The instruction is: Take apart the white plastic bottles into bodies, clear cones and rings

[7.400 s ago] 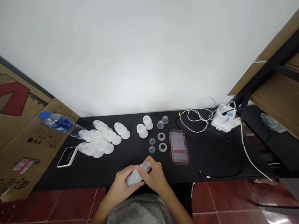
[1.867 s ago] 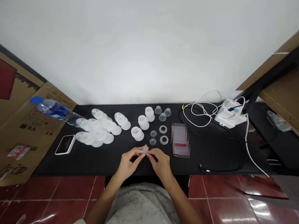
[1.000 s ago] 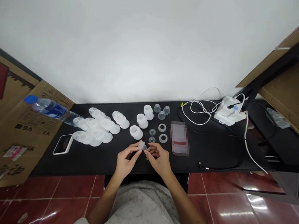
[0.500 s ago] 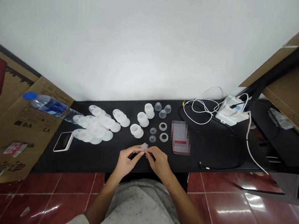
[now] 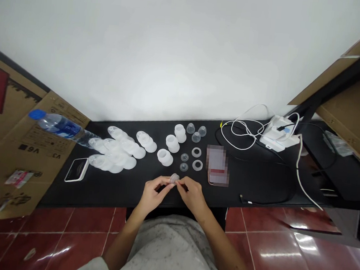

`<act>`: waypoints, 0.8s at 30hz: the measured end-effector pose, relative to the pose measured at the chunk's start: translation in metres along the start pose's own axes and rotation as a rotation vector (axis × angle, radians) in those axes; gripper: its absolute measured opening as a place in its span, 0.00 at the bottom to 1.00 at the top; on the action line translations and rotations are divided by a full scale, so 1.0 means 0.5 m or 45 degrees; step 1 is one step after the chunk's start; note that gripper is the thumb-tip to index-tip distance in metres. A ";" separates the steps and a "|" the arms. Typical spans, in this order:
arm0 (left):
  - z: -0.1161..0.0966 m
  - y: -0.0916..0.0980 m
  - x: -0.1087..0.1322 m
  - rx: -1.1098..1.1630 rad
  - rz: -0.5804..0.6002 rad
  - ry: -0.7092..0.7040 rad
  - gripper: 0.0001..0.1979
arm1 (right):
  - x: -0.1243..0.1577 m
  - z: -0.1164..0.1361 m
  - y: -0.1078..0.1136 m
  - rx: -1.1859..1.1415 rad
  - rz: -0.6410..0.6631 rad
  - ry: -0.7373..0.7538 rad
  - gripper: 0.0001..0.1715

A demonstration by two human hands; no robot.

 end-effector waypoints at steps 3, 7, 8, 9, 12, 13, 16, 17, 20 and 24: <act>0.005 -0.002 0.003 -0.019 -0.041 0.012 0.09 | -0.007 0.000 -0.001 -0.053 0.065 0.010 0.18; 0.005 -0.006 -0.001 0.031 -0.063 0.041 0.09 | -0.003 -0.005 -0.006 -0.105 0.023 -0.116 0.11; 0.004 -0.007 -0.003 0.038 -0.064 0.044 0.09 | 0.000 -0.007 -0.008 -0.121 0.006 -0.143 0.10; 0.004 -0.007 -0.005 0.041 -0.065 0.043 0.09 | 0.003 -0.008 -0.010 -0.131 -0.002 -0.153 0.11; 0.005 -0.007 -0.006 0.048 -0.073 0.053 0.10 | 0.008 -0.008 -0.013 -0.081 0.006 -0.086 0.09; 0.006 -0.007 -0.005 0.061 -0.077 0.063 0.10 | 0.008 -0.007 -0.012 -0.049 0.010 -0.050 0.10; 0.012 -0.007 0.000 0.109 -0.086 0.103 0.11 | 0.001 0.000 -0.007 -0.014 0.055 0.028 0.12; 0.014 -0.006 0.002 0.119 -0.088 0.116 0.11 | -0.003 0.003 -0.006 -0.026 0.085 0.039 0.12; 0.021 -0.005 0.003 0.145 -0.088 0.144 0.11 | -0.011 0.014 -0.001 -0.080 0.161 0.047 0.10; 0.024 -0.002 -0.002 0.234 -0.111 0.157 0.11 | -0.007 0.017 0.001 -0.130 0.179 0.036 0.12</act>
Point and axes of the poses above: each hand's wrist, its own x-axis away from the middle knuckle, its own y-axis out of the back of the hand, z = x × y, the point moved 3 cm from there along -x, towards the middle knuckle, and after that the axes turned 3 degrees about -z, right-handed, at the moved point
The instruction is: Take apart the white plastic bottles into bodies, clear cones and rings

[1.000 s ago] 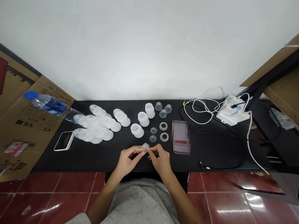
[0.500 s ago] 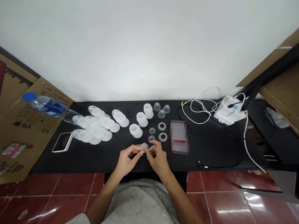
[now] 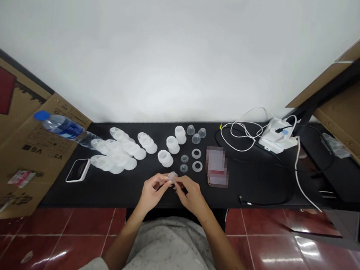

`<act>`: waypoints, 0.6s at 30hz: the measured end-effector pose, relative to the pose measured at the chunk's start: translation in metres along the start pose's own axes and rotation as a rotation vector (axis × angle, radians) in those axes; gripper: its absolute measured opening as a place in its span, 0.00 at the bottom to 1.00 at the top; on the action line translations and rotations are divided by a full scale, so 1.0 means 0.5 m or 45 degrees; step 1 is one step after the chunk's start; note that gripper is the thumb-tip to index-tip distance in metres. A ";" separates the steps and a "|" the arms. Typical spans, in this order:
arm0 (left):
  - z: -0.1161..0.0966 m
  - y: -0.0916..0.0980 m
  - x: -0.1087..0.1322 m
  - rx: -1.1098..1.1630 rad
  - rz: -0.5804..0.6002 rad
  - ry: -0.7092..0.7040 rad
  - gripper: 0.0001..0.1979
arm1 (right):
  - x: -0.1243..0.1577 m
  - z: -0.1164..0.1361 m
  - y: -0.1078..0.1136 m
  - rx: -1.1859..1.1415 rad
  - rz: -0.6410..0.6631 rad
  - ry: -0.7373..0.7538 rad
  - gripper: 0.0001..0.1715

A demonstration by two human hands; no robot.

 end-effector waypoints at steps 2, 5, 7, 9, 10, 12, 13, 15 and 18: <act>-0.003 -0.001 -0.002 -0.001 0.014 0.001 0.10 | 0.006 -0.008 -0.003 -0.017 -0.019 -0.028 0.13; -0.013 -0.005 -0.001 -0.032 0.084 -0.015 0.09 | 0.016 -0.025 -0.009 -0.037 -0.059 -0.125 0.13; -0.020 -0.008 0.001 -0.057 0.130 -0.041 0.09 | 0.020 -0.033 -0.011 -0.038 -0.087 -0.187 0.13; -0.026 -0.011 0.003 -0.083 0.148 -0.063 0.08 | 0.020 -0.032 -0.008 -0.007 -0.117 -0.197 0.15; -0.027 -0.011 0.003 -0.085 0.138 -0.071 0.08 | 0.018 -0.028 -0.006 0.014 -0.128 -0.183 0.15; -0.028 -0.010 0.002 -0.067 0.095 -0.076 0.09 | 0.011 -0.018 0.001 0.032 -0.141 -0.142 0.12; -0.028 -0.009 0.001 -0.055 0.067 -0.077 0.09 | 0.007 -0.012 0.004 0.017 -0.136 -0.123 0.11; -0.026 -0.006 -0.001 -0.039 0.021 -0.083 0.09 | 0.001 -0.005 0.008 -0.045 -0.114 -0.107 0.10; -0.022 -0.006 -0.002 -0.033 0.000 -0.089 0.11 | -0.002 -0.008 0.007 -0.119 -0.107 -0.138 0.10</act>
Point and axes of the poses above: each hand's wrist, its own x-axis away from the middle knuckle, its own y-axis out of the back of the hand, z = x × y, the point moved 3 cm from there along -x, towards the middle knuckle, and after that the axes turned 3 degrees about -z, right-handed, at the moved point
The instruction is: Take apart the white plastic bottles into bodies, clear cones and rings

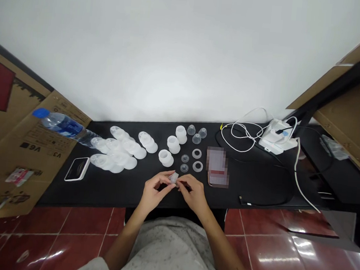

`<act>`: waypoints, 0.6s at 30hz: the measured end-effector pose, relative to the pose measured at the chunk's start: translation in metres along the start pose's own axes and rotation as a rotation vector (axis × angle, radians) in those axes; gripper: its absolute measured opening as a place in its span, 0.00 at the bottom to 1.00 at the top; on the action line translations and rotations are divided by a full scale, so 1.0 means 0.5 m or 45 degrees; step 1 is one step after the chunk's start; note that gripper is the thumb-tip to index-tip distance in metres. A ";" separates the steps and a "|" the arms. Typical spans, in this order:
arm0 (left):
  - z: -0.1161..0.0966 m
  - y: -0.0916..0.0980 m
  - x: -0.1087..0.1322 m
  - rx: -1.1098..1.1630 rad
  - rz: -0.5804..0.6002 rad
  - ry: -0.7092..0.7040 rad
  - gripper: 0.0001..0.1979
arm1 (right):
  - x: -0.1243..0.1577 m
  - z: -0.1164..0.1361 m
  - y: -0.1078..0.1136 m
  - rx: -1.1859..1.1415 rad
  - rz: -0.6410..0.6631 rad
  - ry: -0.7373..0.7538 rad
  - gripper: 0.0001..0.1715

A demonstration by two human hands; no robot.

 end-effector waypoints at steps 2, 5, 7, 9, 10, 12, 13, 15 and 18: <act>0.002 0.000 0.002 0.018 -0.014 0.021 0.13 | 0.001 -0.009 -0.001 -0.039 -0.043 -0.054 0.08; 0.002 0.001 0.005 0.062 0.008 0.051 0.10 | 0.004 -0.013 0.001 -0.075 -0.139 -0.067 0.09; -0.001 0.000 0.005 0.056 0.065 0.033 0.09 | 0.006 -0.006 0.002 -0.049 -0.113 0.006 0.11; -0.003 0.002 0.004 0.022 0.080 -0.005 0.11 | 0.007 0.005 0.001 -0.017 -0.026 0.093 0.16; -0.003 0.003 0.003 0.000 0.067 -0.031 0.11 | 0.007 0.008 0.000 -0.005 0.005 0.123 0.18; -0.003 0.004 0.001 -0.048 0.024 -0.091 0.10 | 0.007 0.011 -0.001 0.011 0.013 0.157 0.21; -0.002 0.004 0.000 -0.075 0.008 -0.116 0.09 | 0.006 0.011 -0.003 0.019 0.002 0.162 0.22; -0.001 0.003 -0.003 -0.113 -0.025 -0.134 0.07 | 0.007 0.009 -0.004 0.039 -0.046 0.166 0.21; 0.000 0.001 -0.003 -0.157 -0.063 -0.108 0.06 | 0.016 0.011 0.005 0.139 -0.227 0.182 0.20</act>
Point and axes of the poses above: each hand's wrist, its own x-axis away from the middle knuckle, its own y-axis out of the back of the hand, z = x × y, the point moved 3 cm from there along -x, towards the middle knuckle, and after that the axes turned 3 degrees about -z, right-handed, at the moved point
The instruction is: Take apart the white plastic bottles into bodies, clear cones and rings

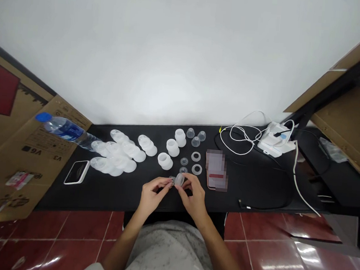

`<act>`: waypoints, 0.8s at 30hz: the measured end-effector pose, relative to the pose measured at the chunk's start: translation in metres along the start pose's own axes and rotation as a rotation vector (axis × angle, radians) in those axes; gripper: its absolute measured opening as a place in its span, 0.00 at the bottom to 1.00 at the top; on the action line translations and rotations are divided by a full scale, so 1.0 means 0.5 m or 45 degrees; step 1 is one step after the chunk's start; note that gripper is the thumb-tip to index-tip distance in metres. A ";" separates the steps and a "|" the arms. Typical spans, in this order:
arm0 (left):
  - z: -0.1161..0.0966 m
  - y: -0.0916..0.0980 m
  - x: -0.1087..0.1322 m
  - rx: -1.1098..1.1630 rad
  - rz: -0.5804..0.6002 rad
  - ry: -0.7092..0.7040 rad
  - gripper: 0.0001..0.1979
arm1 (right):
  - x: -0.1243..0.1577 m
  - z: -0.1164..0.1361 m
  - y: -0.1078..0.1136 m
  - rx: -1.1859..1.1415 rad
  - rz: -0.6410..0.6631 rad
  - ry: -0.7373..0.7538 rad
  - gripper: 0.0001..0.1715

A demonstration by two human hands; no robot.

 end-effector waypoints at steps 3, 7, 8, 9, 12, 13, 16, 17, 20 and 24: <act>-0.008 -0.001 0.008 -0.159 0.026 -0.007 0.07 | 0.016 0.006 0.029 0.312 -0.141 0.091 0.19; -0.029 0.012 0.027 -0.464 0.068 -0.074 0.17 | 0.040 0.003 0.065 0.713 -0.067 0.202 0.19; -0.034 0.018 0.030 -0.557 0.080 -0.093 0.18 | 0.045 0.000 0.071 0.764 -0.034 0.212 0.19; -0.039 0.024 0.033 -0.651 0.089 -0.107 0.17 | 0.049 -0.005 0.074 0.801 -0.009 0.218 0.19; -0.046 0.037 0.032 -0.831 0.083 -0.119 0.10 | 0.060 -0.019 0.078 0.859 -0.029 0.221 0.15; -0.047 0.037 0.030 -0.829 0.080 -0.123 0.08 | 0.062 -0.023 0.078 0.866 -0.059 0.221 0.12; -0.048 0.020 0.023 -0.683 0.084 -0.130 0.08 | 0.062 -0.028 0.074 0.838 -0.060 0.232 0.07; -0.047 0.009 0.020 -0.618 0.091 -0.124 0.09 | 0.060 -0.028 0.072 0.819 -0.027 0.240 0.07; -0.044 -0.032 0.008 -0.479 0.102 -0.122 0.12 | 0.051 -0.021 0.071 0.772 0.055 0.266 0.10; -0.037 -0.081 -0.018 -0.500 0.056 -0.176 0.13 | 0.037 -0.015 0.069 0.759 0.035 0.294 0.10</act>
Point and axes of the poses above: each hand's wrist, its own x-axis away from the middle knuckle, its own y-axis out of the back of the hand, z = x × y, the point moved 3 cm from there along -x, towards the middle knuckle, and after that the axes turned 3 degrees about -z, right-handed, at the moved point
